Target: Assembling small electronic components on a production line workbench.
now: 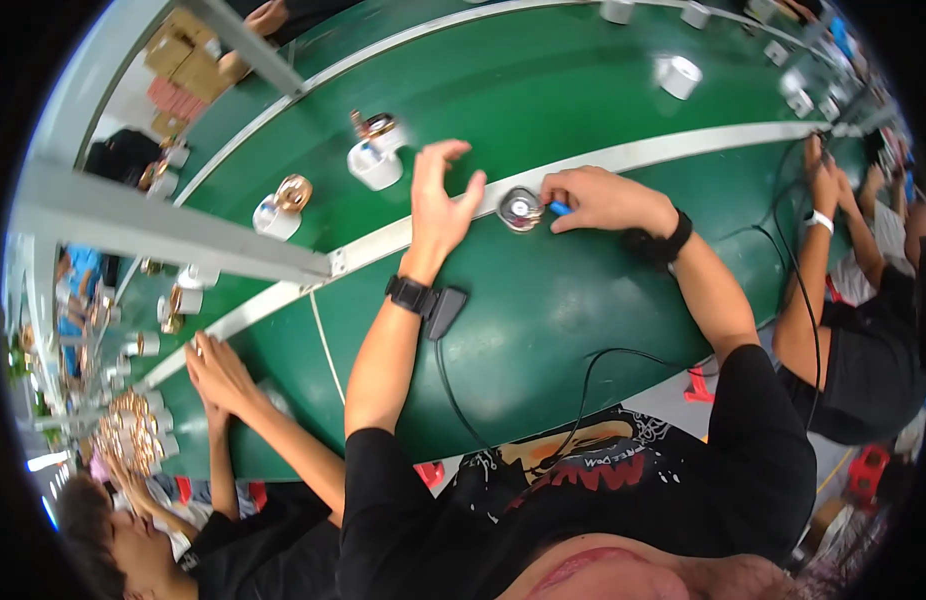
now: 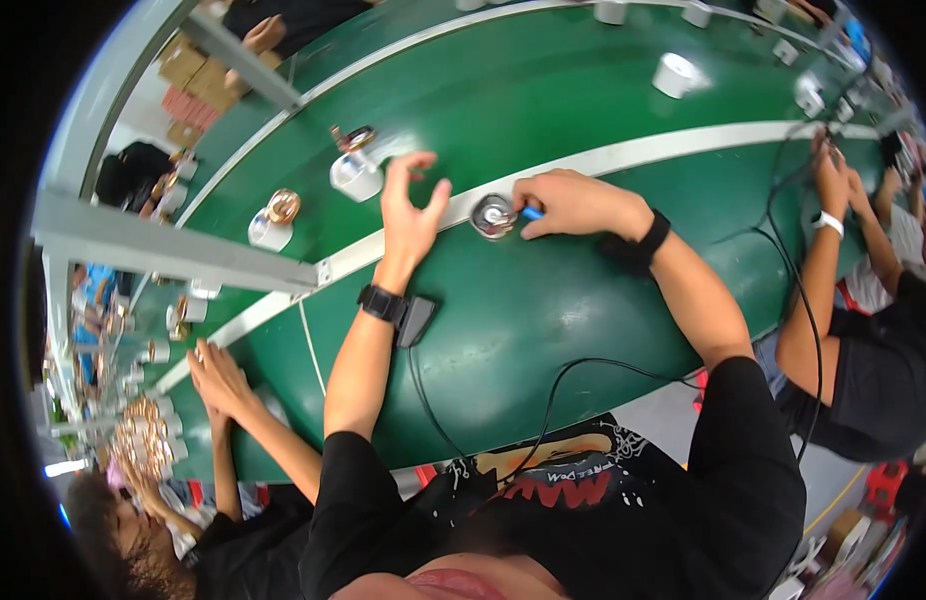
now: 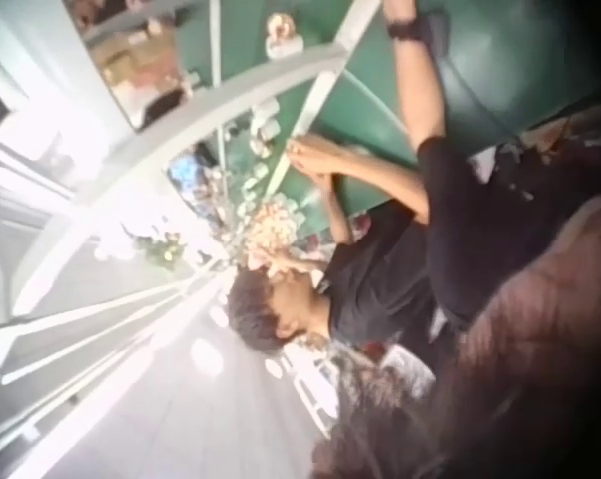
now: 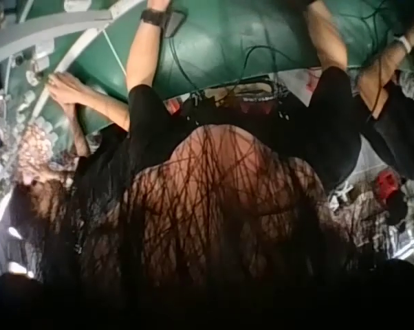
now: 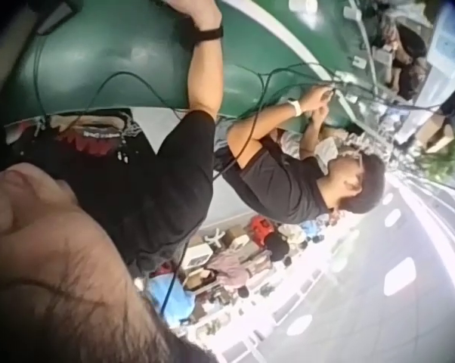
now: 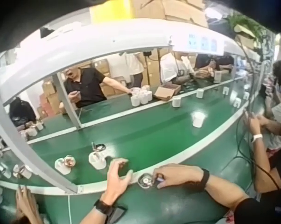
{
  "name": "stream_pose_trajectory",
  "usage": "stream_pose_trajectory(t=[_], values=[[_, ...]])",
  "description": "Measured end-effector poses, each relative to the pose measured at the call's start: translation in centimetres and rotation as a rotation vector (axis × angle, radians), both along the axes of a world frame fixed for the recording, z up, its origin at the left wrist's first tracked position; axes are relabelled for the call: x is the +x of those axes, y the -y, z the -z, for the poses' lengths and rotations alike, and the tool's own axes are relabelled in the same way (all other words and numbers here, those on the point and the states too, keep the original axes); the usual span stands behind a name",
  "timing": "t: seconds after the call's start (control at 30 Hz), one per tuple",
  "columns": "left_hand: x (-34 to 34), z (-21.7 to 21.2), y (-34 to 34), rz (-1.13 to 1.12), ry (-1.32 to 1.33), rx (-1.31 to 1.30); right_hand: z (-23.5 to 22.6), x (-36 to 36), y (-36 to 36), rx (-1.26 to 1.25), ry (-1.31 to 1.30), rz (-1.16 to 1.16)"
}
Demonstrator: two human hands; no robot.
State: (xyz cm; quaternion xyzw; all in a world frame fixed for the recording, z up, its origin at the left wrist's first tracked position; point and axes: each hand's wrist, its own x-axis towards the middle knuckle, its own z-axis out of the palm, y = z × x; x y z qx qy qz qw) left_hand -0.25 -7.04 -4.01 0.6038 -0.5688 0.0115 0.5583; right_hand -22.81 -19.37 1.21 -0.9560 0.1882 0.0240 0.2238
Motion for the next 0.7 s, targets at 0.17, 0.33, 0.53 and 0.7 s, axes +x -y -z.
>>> stream_pose_trajectory(t=[0.17,0.33,0.53,0.7], values=[[-2.6,-0.2,-0.7,0.449,0.092,0.303,-1.7,-1.9,6.6,0.576,0.14,0.326],[-2.9,-0.2,-0.1,0.557,0.142,0.341,5.9,-9.9,19.3,-0.405,0.502,0.831],[-2.7,-0.5,-0.8,0.602,0.03,0.411,8.2,-11.1,22.5,-0.262,0.581,0.83],[-0.9,1.9,-0.4,0.582,-0.231,0.392,4.3,-7.5,17.8,-0.123,0.43,0.899]])
